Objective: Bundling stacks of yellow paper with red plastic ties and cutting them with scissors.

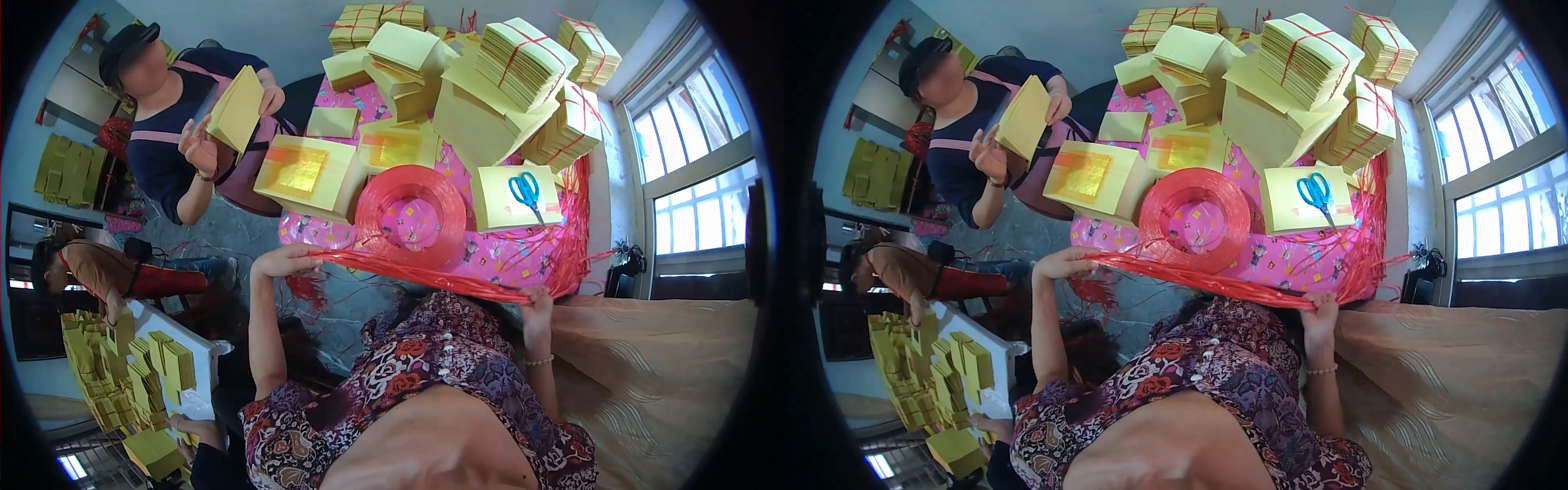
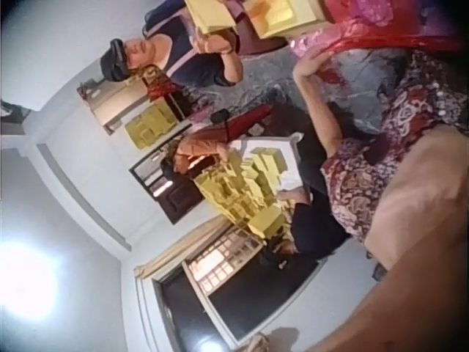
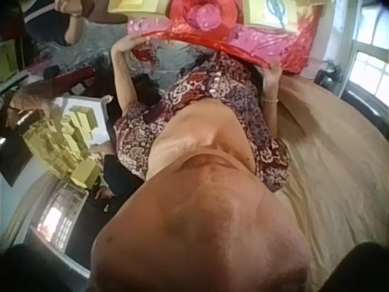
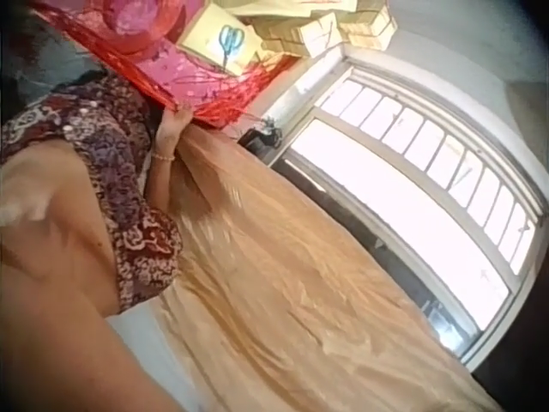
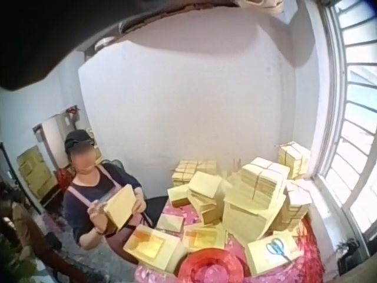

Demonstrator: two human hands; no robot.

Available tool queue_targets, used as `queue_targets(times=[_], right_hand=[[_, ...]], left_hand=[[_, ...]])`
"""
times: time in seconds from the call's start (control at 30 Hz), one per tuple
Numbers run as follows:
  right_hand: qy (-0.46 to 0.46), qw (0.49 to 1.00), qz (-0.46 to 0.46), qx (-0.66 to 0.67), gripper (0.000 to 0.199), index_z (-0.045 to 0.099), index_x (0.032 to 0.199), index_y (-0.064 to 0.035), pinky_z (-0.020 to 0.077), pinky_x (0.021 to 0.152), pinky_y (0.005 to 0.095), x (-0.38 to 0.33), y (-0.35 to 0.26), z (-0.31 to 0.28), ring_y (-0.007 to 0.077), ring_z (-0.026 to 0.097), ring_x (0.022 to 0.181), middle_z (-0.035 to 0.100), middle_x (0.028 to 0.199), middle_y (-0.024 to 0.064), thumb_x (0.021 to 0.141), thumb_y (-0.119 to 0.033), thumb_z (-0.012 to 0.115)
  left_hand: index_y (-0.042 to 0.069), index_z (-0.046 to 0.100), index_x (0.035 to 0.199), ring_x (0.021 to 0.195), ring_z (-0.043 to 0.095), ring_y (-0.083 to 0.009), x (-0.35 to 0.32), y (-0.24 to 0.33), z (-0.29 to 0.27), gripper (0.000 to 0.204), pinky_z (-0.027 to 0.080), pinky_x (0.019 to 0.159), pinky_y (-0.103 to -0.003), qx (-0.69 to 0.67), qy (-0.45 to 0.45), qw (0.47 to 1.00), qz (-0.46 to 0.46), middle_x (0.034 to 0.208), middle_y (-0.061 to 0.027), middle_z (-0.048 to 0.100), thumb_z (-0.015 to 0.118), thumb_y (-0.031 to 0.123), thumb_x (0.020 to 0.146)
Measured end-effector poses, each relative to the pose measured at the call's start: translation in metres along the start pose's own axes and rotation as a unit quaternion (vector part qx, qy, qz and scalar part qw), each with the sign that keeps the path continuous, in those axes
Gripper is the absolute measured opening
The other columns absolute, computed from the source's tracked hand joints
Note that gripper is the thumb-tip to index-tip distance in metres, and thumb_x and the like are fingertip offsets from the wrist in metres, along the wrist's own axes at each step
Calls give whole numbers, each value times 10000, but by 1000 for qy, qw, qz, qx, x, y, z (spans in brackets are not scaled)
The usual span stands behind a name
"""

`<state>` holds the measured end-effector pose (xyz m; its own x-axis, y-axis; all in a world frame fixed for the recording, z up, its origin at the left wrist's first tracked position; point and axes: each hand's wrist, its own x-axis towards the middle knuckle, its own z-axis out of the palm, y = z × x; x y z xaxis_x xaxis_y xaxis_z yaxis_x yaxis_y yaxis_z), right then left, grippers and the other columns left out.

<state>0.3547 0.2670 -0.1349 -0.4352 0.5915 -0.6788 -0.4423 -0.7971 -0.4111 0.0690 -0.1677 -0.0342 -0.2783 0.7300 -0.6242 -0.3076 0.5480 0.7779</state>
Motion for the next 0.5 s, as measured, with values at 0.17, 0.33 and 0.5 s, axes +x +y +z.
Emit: queue_targets(times=[0.17,0.33,0.5], right_hand=[[85,992,67,-60,204,387,628,-105,374,544,266,61,30,-113,142,390,499,381,550,1,809,-15,410],[158,968,192,-21,230,383,626,-104,429,588,331,103,27,-181,150,382,435,382,510,2,851,-69,352],[23,966,142,-215,210,426,627,-87,449,637,326,84,25,-157,153,442,520,449,577,17,829,-46,384]], left_hand=[[65,563,981,510,327,-12,7,1,7,192,251,452,-175,-34,-26,998,-36,640,83,417,517,233,902],[28,573,964,659,442,-57,29,27,35,233,366,567,-217,136,-25,990,10,743,24,487,504,245,911],[16,561,1061,740,494,-112,50,41,39,289,419,671,-264,249,-10,966,68,810,-24,551,508,255,905]])
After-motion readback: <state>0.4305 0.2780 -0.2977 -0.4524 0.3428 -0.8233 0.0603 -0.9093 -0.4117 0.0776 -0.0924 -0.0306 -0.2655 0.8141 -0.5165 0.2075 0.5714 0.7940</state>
